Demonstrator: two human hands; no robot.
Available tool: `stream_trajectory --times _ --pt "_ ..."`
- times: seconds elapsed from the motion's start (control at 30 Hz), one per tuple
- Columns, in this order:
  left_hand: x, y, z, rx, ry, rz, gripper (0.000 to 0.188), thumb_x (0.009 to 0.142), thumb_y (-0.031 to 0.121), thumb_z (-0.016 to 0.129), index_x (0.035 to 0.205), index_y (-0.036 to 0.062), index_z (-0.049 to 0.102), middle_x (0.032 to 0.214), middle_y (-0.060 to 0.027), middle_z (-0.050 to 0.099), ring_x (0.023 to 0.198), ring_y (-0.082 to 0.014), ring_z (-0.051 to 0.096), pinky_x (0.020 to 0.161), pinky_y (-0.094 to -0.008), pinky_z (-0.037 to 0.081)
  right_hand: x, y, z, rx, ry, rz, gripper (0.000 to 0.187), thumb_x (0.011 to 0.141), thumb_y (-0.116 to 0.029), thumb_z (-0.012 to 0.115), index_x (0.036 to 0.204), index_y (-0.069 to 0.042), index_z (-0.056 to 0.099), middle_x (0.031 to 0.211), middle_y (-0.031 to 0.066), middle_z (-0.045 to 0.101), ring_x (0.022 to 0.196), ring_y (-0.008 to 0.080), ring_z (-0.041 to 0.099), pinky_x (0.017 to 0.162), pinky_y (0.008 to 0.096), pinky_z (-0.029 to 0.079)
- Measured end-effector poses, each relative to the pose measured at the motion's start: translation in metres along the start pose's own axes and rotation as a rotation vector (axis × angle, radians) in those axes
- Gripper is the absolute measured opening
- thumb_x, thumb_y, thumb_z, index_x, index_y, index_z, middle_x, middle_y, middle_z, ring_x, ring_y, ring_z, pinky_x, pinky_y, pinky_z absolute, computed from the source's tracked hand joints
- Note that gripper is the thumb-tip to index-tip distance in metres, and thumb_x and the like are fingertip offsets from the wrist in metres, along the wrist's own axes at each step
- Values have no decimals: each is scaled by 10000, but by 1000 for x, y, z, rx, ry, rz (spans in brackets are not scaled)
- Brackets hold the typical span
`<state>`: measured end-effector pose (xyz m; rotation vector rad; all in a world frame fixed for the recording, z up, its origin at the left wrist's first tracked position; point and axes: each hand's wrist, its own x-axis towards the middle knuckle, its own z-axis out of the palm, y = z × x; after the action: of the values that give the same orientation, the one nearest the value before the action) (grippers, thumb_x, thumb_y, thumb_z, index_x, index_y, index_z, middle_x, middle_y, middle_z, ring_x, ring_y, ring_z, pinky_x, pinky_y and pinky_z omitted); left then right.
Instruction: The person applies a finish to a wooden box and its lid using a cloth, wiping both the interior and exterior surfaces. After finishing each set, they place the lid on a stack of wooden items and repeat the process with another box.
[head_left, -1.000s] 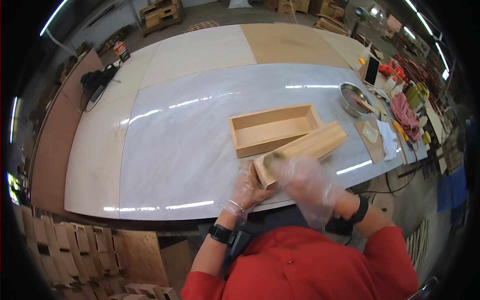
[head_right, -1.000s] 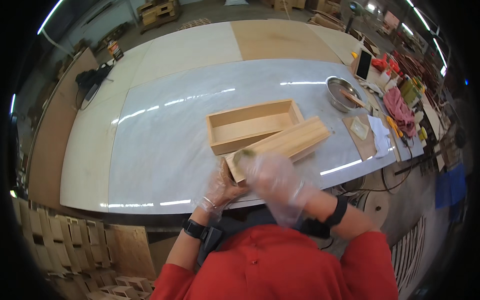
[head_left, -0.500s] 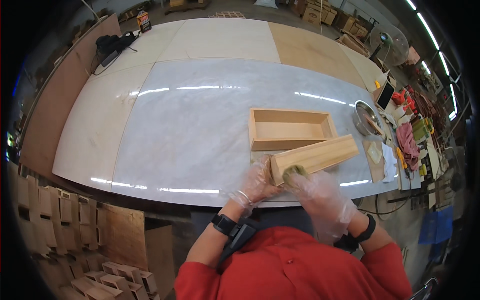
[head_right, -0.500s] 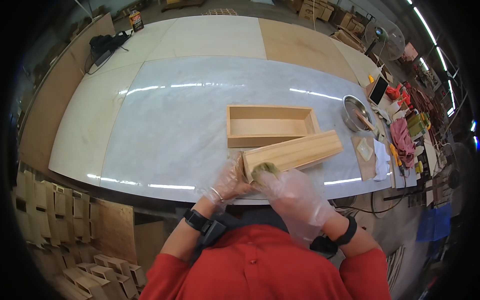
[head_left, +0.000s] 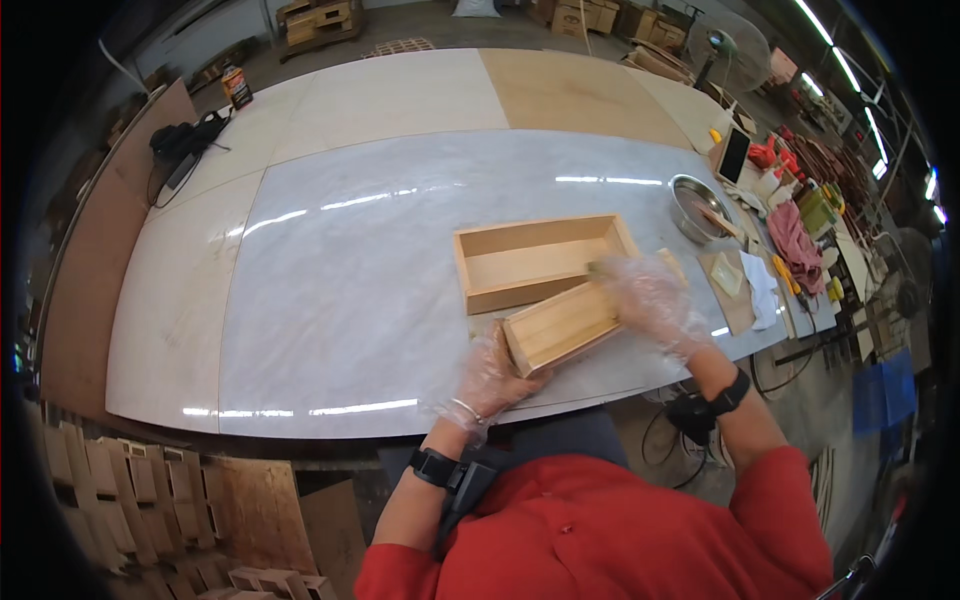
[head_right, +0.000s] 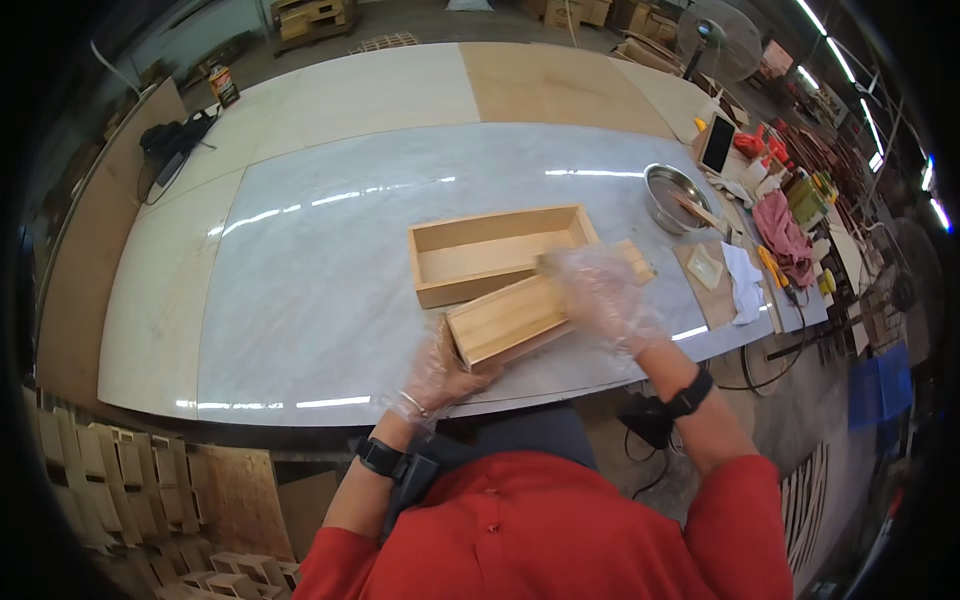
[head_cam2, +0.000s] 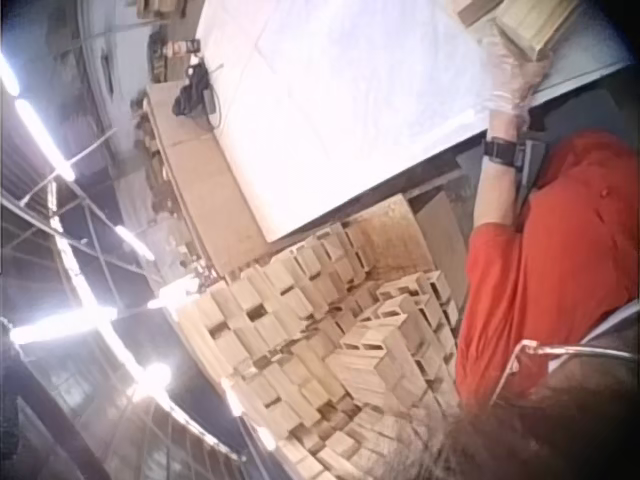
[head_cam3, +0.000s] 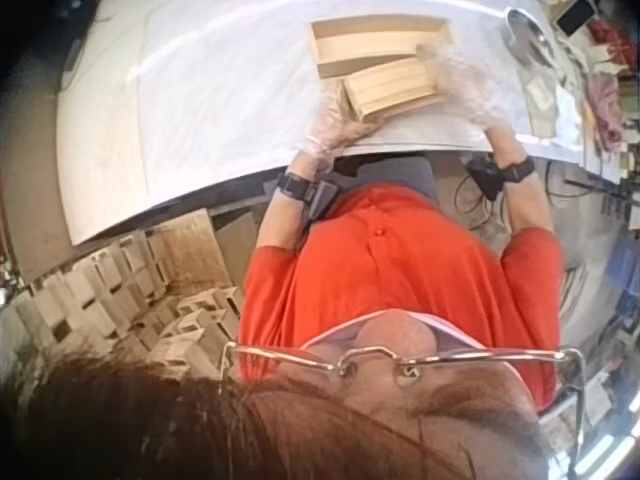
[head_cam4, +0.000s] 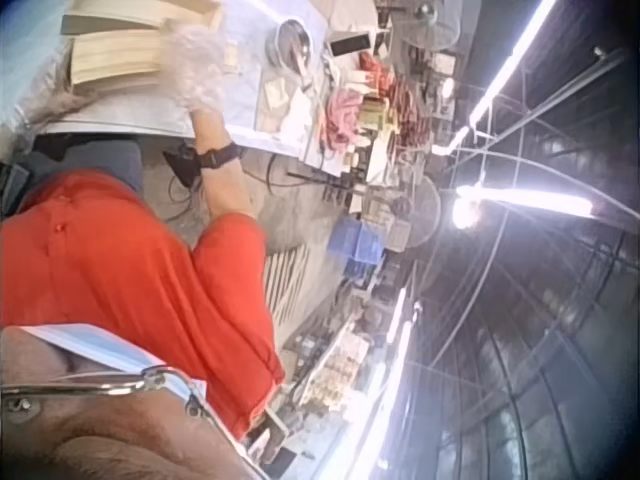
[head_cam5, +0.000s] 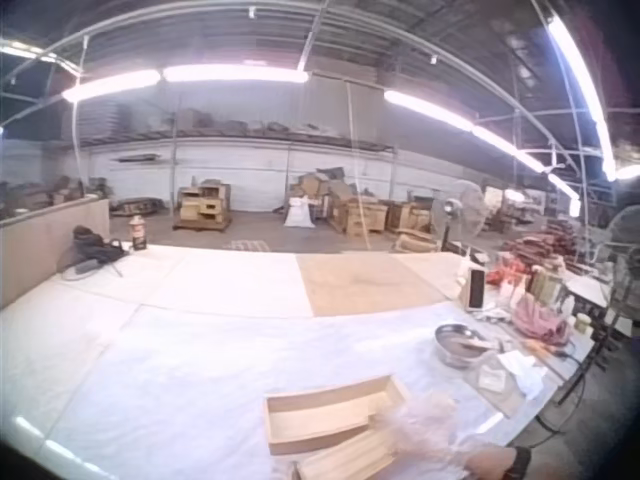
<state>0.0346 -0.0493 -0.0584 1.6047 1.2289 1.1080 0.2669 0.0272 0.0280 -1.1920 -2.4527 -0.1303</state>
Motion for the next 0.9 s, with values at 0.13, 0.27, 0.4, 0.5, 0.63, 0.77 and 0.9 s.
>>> stream_trajectory --times 0.13,0.27,0.4,0.5,0.63,0.77,0.9 --pt "12 -38 1 601 -68 666 706 649 324 831 1208 31 515 1246 -206 557 1062 -386 581 859 -451 492 23 -98 30 51 -179 -305 94 872 -186 557 904 -103 587 651 147 584 601 326 615 514 464 464" --pt "2 -4 -7 4 -151 1 650 693 247 837 1213 19 520 1193 -156 587 1109 -291 569 944 -375 465 28 -105 -26 163 -329 -41 218 913 -212 495 827 -44 604 761 188 638 756 338 654 684 479 502" --pt "1 13 -6 147 55 113 654 674 349 826 1147 17 519 973 -174 664 887 -347 657 750 -415 527 26 -48 -36 256 -411 270 240 938 -217 463 872 -31 600 746 190 634 767 329 655 674 478 509" --pt "3 21 -3 73 45 78 641 671 356 824 1131 20 533 969 -168 668 876 -347 658 753 -415 527 34 -70 -16 158 -410 78 235 936 -211 458 937 -32 611 763 193 637 766 333 654 681 479 513" --pt "3 8 -10 278 -129 118 645 663 362 832 1124 23 533 964 -164 668 866 -345 661 756 -419 527 37 -87 -5 109 -290 -115 175 902 -260 542 985 -123 610 665 153 607 631 352 619 550 477 484" --pt "-1 14 -10 85 -61 -44 760 681 280 850 1273 28 446 1195 -175 585 1101 -304 595 920 -395 483 17 -24 -22 98 -220 46 148 898 -236 546 970 -126 614 699 155 621 640 364 624 541 474 481" --pt "0 6 -1 103 71 62 633 651 339 842 1115 29 542 992 -185 649 958 -341 626 819 -413 516 9 -43 -11 -12 -202 -139 135 872 -154 560 971 -67 590 633 129 558 576 311 600 511 434 468"
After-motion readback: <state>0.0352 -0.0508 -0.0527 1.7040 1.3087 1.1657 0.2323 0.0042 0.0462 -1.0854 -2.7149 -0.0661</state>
